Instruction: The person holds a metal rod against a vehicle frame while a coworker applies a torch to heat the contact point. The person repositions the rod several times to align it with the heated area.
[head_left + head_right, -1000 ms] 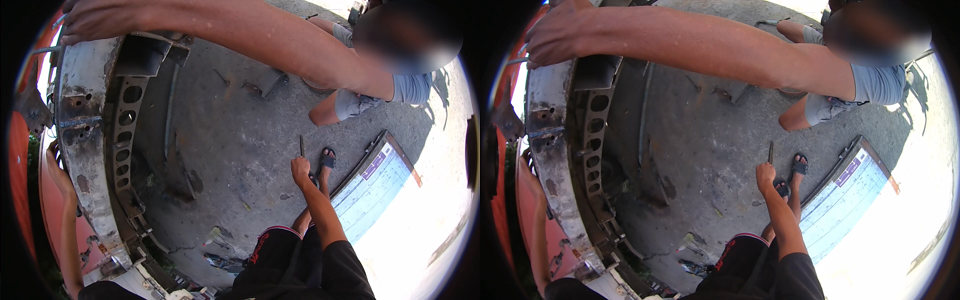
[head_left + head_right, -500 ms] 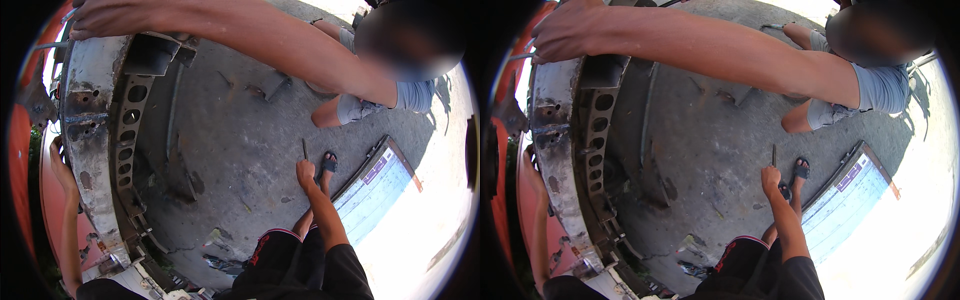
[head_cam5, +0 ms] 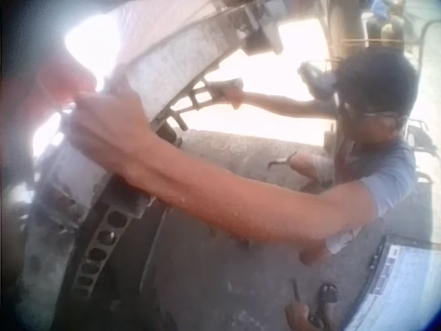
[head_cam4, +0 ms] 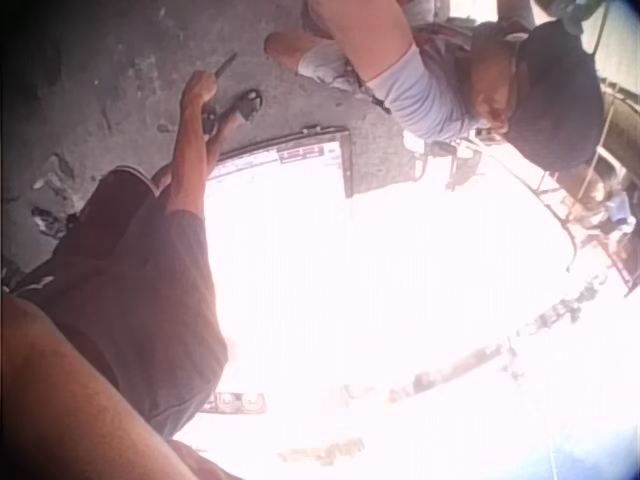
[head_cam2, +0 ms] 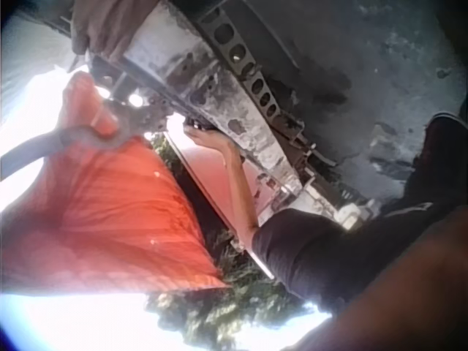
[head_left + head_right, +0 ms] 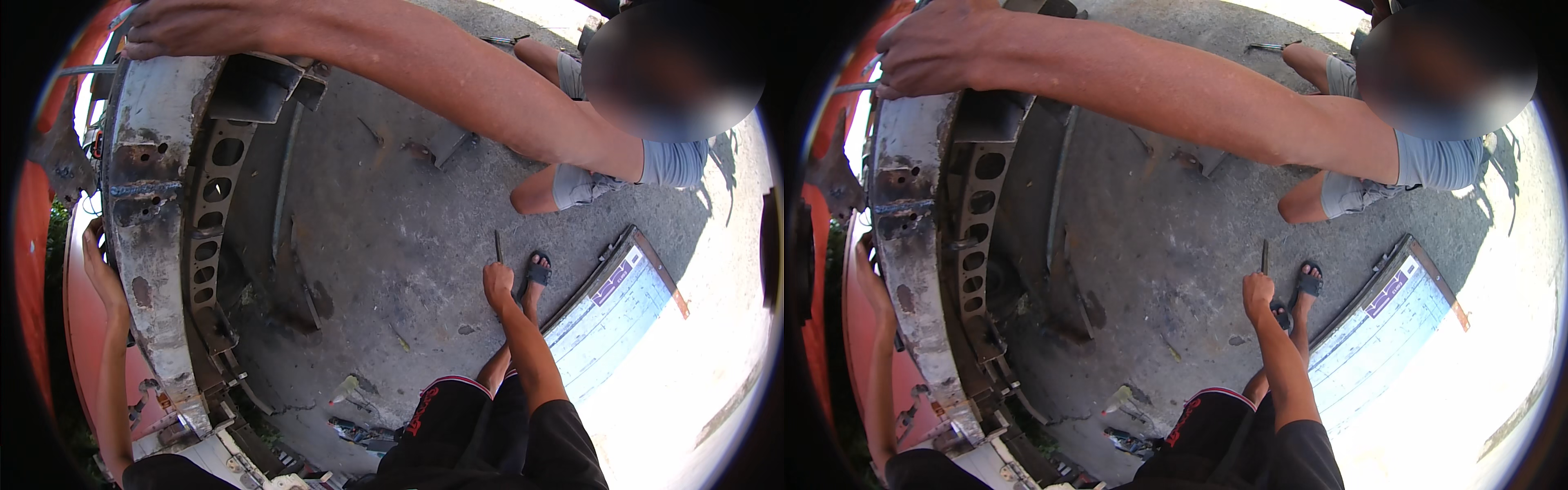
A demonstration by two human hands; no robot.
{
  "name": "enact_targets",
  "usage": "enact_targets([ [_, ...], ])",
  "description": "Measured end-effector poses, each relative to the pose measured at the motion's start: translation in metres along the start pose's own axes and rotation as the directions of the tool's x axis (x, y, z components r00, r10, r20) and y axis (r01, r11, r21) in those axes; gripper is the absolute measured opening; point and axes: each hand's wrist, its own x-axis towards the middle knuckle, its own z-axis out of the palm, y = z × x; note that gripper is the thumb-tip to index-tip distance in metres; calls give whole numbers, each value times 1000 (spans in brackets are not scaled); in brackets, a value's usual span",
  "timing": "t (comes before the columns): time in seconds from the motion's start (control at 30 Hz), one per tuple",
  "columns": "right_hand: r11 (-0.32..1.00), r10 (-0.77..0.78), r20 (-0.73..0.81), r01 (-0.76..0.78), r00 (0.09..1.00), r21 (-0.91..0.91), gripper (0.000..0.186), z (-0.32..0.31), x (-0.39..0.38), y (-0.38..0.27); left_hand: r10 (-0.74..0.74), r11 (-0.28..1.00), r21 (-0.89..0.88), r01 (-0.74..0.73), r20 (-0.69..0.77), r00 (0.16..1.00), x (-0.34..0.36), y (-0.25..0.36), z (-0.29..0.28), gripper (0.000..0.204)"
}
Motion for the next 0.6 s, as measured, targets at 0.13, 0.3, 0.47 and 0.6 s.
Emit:
enact_targets([
  [0.13, 999, -19, -25, 20, 1000, 38, 19, 1, 3, 2, -3, 1000, -8, 3, 0, 1000, -2, 8, 4, 56],
  [0.3, 1000, -23, -10, 23, 1000, 16, 18, 1, 5, 1, 4, 1000, 9, -4, 10, 1000, -1, 7, 3, 56],
  [0.47, 1000, -15, -21, 15, 1000, 9, 17, -9, 7, 4, -3, 1000, -4, 3, -9, 1000, 0, 4, 1, 56],
  [0.6, 999, -25, -41, 26, 999, 26, 16, -23, 4, 8, -4, 1000, -2, 4, -7, 1000, -2, 4, 3, 55],
])
